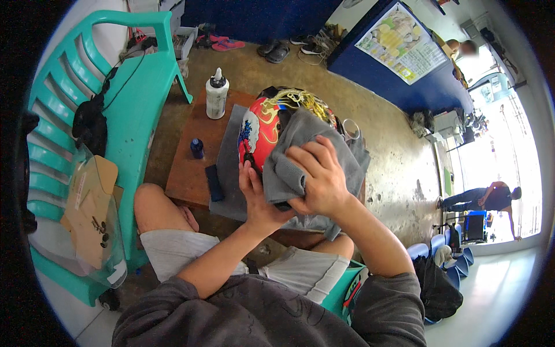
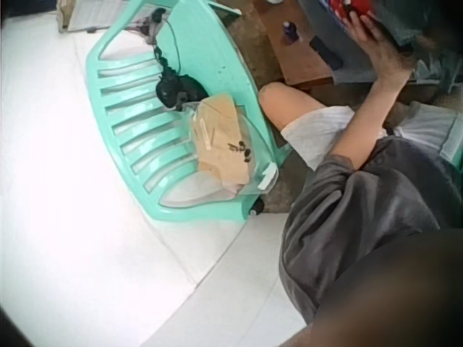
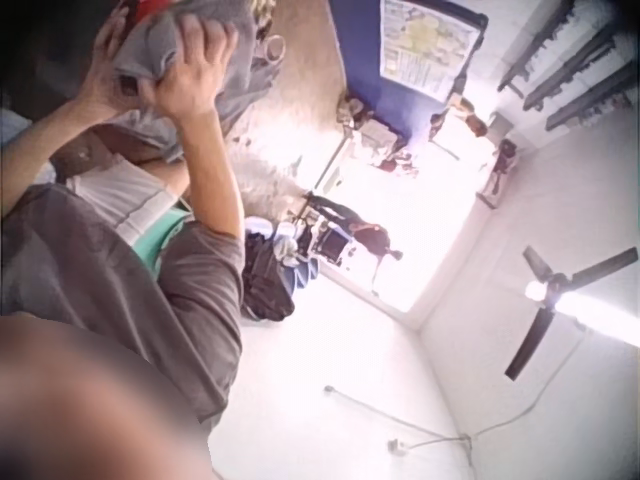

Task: The person cleans a motorcycle helmet by first applying a liquid from a small bottle and rubbing it in with a blue sponge, then wiping the entire surface with a gray cloth. The helmet is held and rotated throughout the process.

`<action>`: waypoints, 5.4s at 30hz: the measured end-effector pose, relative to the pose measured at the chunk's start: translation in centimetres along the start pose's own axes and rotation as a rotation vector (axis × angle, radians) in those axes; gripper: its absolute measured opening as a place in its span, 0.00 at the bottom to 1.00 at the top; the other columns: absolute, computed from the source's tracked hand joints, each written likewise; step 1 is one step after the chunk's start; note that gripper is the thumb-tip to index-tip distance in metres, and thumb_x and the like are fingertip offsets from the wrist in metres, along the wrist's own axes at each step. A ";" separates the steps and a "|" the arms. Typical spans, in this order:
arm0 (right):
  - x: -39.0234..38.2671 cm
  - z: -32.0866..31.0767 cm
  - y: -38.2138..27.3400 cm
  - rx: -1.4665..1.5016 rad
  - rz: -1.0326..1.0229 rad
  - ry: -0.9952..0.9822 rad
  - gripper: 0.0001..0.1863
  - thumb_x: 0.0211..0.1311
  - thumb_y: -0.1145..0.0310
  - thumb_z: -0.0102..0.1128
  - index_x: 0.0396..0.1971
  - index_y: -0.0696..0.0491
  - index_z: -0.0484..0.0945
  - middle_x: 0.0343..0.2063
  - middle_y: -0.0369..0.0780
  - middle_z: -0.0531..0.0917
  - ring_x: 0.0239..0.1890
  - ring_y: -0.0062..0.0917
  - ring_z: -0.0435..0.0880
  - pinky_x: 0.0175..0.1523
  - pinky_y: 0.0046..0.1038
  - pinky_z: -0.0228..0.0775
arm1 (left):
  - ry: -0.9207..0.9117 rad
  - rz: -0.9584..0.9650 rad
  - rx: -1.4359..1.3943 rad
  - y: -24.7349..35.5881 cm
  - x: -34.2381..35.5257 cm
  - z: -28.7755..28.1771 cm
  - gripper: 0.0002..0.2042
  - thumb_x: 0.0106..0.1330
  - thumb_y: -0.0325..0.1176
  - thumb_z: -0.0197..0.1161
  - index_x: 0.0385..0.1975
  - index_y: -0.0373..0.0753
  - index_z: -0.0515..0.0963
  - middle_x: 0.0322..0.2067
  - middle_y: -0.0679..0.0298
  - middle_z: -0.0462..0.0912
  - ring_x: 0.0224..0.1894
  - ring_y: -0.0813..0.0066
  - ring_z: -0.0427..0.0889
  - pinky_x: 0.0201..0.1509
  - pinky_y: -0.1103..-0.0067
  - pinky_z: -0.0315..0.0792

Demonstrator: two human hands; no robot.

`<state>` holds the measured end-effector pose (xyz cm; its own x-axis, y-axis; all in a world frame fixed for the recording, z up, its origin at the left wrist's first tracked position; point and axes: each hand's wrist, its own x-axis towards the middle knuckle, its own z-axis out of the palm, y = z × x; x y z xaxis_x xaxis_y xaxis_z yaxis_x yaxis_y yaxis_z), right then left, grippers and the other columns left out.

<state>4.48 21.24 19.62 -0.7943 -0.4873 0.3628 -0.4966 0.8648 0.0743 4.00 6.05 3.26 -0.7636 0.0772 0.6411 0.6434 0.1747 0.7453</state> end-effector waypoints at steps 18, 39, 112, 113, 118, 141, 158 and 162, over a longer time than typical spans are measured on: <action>3.0 -0.1 -3.4 -0.184 0.404 0.160 0.31 0.57 0.59 0.76 0.59 0.56 0.84 0.60 0.45 0.79 0.61 0.46 0.77 0.66 0.47 0.69 | -0.089 0.063 0.057 -1.4 -0.8 -0.3 0.66 0.57 0.65 0.74 0.82 0.30 0.38 0.77 0.33 0.42 0.79 0.25 0.44 0.80 0.37 0.44; 3.8 -0.7 -4.4 -0.431 0.281 0.010 0.23 0.57 0.71 0.65 0.54 0.52 0.86 0.40 0.43 0.77 0.42 0.36 0.80 0.46 0.36 0.75 | 0.025 0.051 0.049 -0.3 -0.1 0.6 0.65 0.49 0.55 0.82 0.82 0.35 0.47 0.77 0.37 0.48 0.79 0.25 0.46 0.78 0.35 0.48; -1.3 0.7 -2.0 -0.105 0.389 0.024 0.45 0.55 0.41 0.74 0.74 0.39 0.75 0.79 0.44 0.66 0.81 0.46 0.61 0.81 0.61 0.48 | -0.111 -0.060 -0.022 -0.5 0.0 0.0 0.69 0.56 0.46 0.82 0.82 0.30 0.30 0.77 0.30 0.40 0.79 0.25 0.44 0.81 0.42 0.46; -0.7 0.8 -1.5 -0.098 0.422 0.068 0.44 0.56 0.43 0.75 0.74 0.40 0.75 0.79 0.45 0.66 0.81 0.48 0.61 0.81 0.60 0.48 | -0.094 -0.049 -0.027 -0.5 0.1 0.1 0.69 0.56 0.45 0.83 0.82 0.30 0.30 0.77 0.29 0.40 0.79 0.25 0.44 0.81 0.42 0.46; 1.9 0.5 2.4 0.048 0.533 0.116 0.37 0.64 0.51 0.71 0.73 0.46 0.76 0.76 0.49 0.70 0.79 0.48 0.65 0.81 0.52 0.54 | -0.137 -0.134 0.011 -0.7 0.8 -0.1 0.82 0.42 0.58 0.90 0.80 0.31 0.23 0.78 0.27 0.37 0.78 0.26 0.47 0.80 0.42 0.48; 13.8 3.8 1.2 -0.337 -0.087 -0.593 0.33 0.68 0.50 0.60 0.68 0.52 0.80 0.72 0.45 0.76 0.78 0.40 0.69 0.83 0.48 0.52 | 0.008 -0.108 -0.077 -2.0 1.4 0.4 0.74 0.51 0.72 0.77 0.84 0.36 0.33 0.78 0.27 0.43 0.79 0.24 0.48 0.78 0.41 0.51; 2.0 2.6 18.1 0.592 1.074 -0.073 0.28 0.80 0.50 0.55 0.54 0.64 0.85 0.53 0.51 0.89 0.56 0.42 0.87 0.66 0.39 0.72 | -0.056 -0.144 -0.072 -1.5 0.9 0.2 0.78 0.45 0.66 0.83 0.83 0.36 0.30 0.77 0.24 0.41 0.79 0.24 0.46 0.78 0.37 0.48; 9.0 5.1 23.5 0.268 0.738 -0.344 0.30 0.78 0.48 0.57 0.46 0.66 0.87 0.39 0.54 0.90 0.45 0.40 0.89 0.55 0.41 0.77 | -0.028 -0.114 -0.080 -1.7 0.9 0.2 0.76 0.47 0.66 0.82 0.83 0.36 0.31 0.77 0.24 0.41 0.79 0.22 0.46 0.78 0.36 0.49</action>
<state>-16.11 36.54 19.84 -0.9871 0.1425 -0.0729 0.1582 0.9383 -0.3076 2.22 6.05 2.55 -0.8327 0.0893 0.5465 0.5535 0.1051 0.8262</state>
